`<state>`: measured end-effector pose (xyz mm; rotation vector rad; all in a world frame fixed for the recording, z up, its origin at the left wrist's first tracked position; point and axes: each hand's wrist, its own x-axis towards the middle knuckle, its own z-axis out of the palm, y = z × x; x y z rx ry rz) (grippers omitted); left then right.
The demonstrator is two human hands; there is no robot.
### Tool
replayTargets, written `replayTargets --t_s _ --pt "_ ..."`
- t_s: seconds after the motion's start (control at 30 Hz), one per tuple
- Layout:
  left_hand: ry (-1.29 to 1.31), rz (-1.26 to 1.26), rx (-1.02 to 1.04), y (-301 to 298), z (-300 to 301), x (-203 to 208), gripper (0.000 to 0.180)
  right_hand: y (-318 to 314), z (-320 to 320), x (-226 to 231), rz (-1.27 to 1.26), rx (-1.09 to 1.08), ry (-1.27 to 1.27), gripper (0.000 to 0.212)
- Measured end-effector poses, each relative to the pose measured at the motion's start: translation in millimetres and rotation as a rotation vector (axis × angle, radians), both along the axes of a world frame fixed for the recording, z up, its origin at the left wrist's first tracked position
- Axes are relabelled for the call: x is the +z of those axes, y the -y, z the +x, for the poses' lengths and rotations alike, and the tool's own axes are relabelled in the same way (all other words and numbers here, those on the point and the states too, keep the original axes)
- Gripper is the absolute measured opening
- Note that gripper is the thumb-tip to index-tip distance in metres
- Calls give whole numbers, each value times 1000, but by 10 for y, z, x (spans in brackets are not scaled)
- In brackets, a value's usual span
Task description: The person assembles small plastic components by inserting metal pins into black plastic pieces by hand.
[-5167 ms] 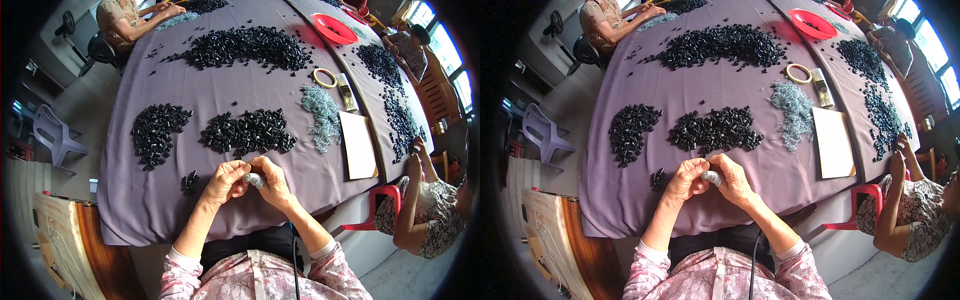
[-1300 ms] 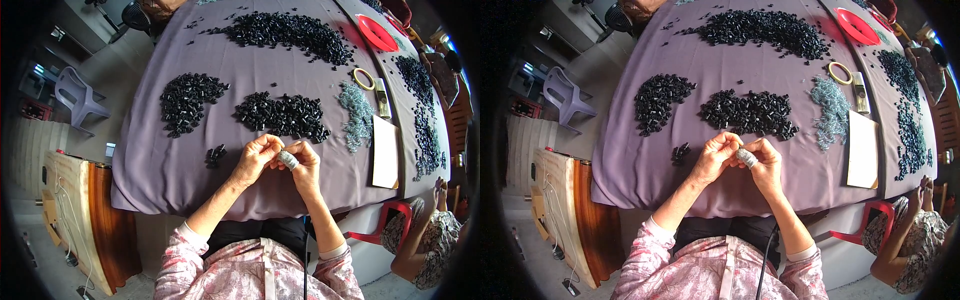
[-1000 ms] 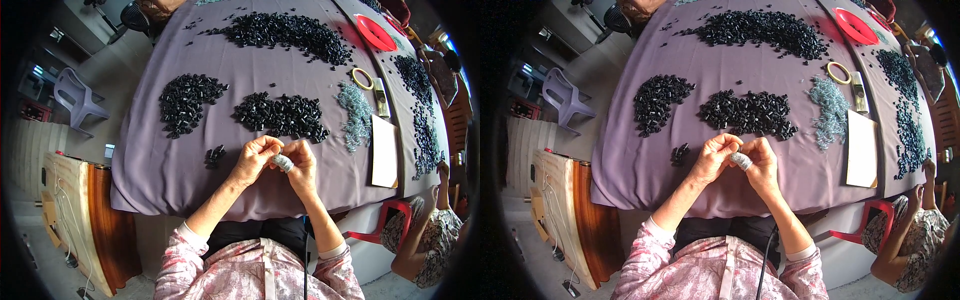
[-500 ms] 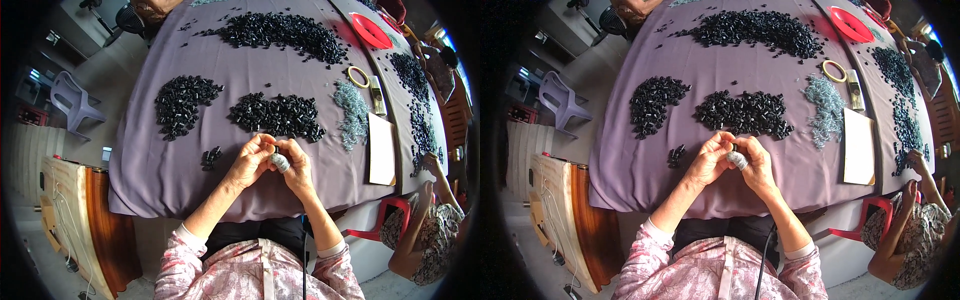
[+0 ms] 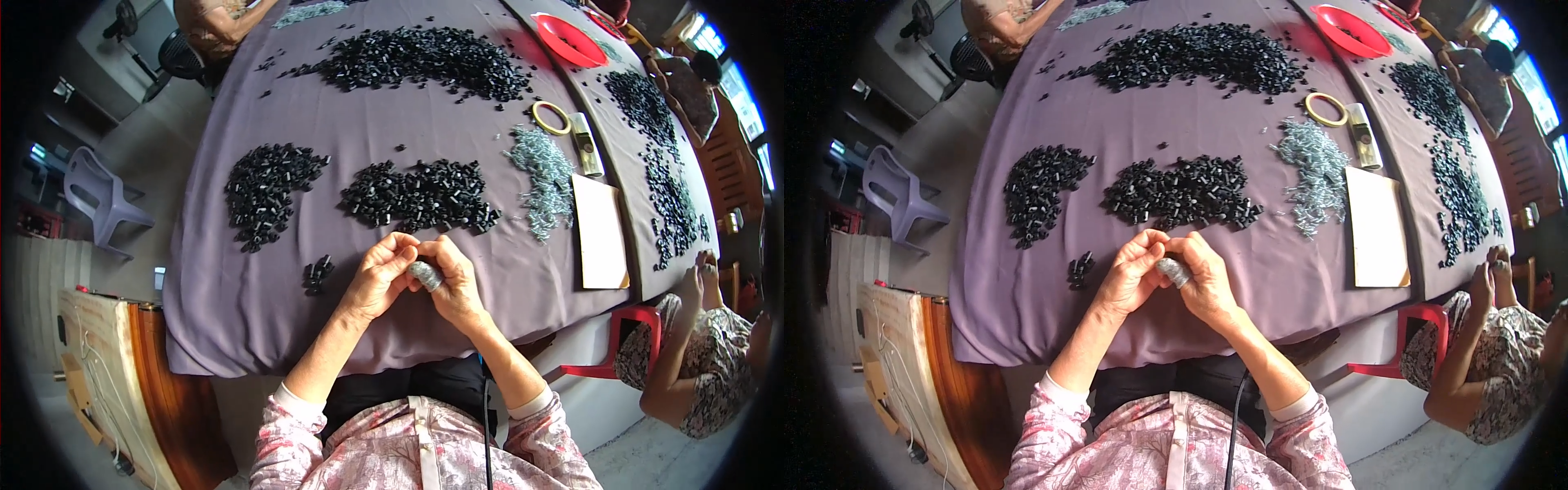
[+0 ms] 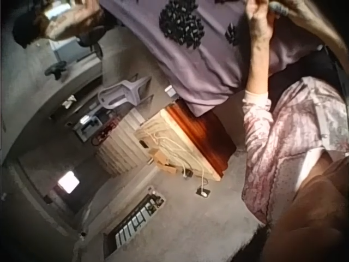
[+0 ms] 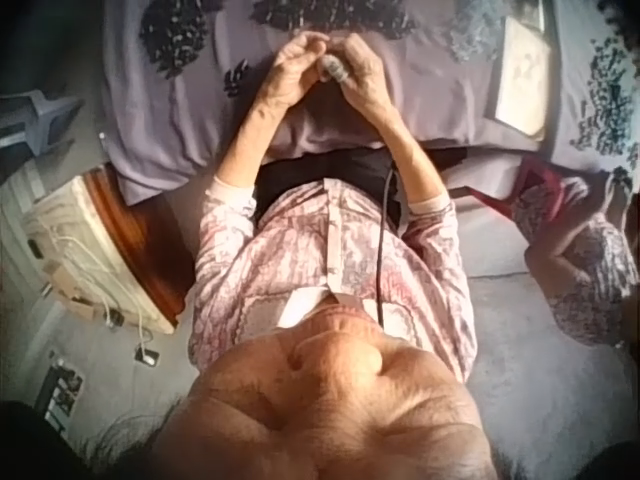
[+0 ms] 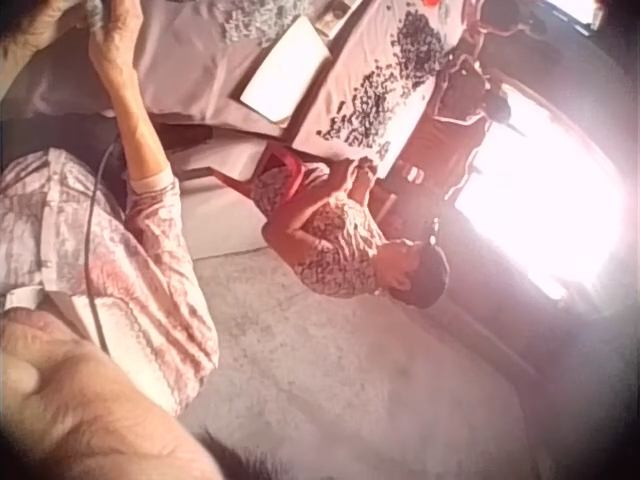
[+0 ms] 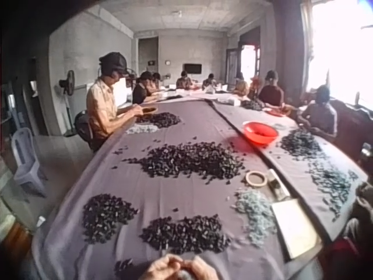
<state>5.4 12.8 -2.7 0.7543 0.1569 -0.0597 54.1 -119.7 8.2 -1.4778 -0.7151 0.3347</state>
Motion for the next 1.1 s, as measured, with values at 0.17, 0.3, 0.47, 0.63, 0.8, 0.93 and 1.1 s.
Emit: replayTargets --t_s 0.17,0.3,0.47,0.63,0.8,0.93,1.1 --pt "0 -33 -41 -13 33 18 21 14 3 -49 17 -36 -24 18" --pt "-23 -24 -21 -47 17 14 19 3 25 -66 -46 -48 70 26" --pt "-9 106 110 -30 -3 55 16 -45 -39 15 21 17 -45 47" --pt "-20 374 203 -68 -189 194 7 85 25 -106 3 -281 -121 31" --pt "-144 1014 503 -401 -599 303 5 50 16 -10 108 -299 -316 19" --pt "-77 1310 610 -668 -798 198 7 26 -6 -2 58 -294 -283 15" --pt "-54 1502 666 -731 -813 144 8 43 -2 -14 10 -305 -218 13"
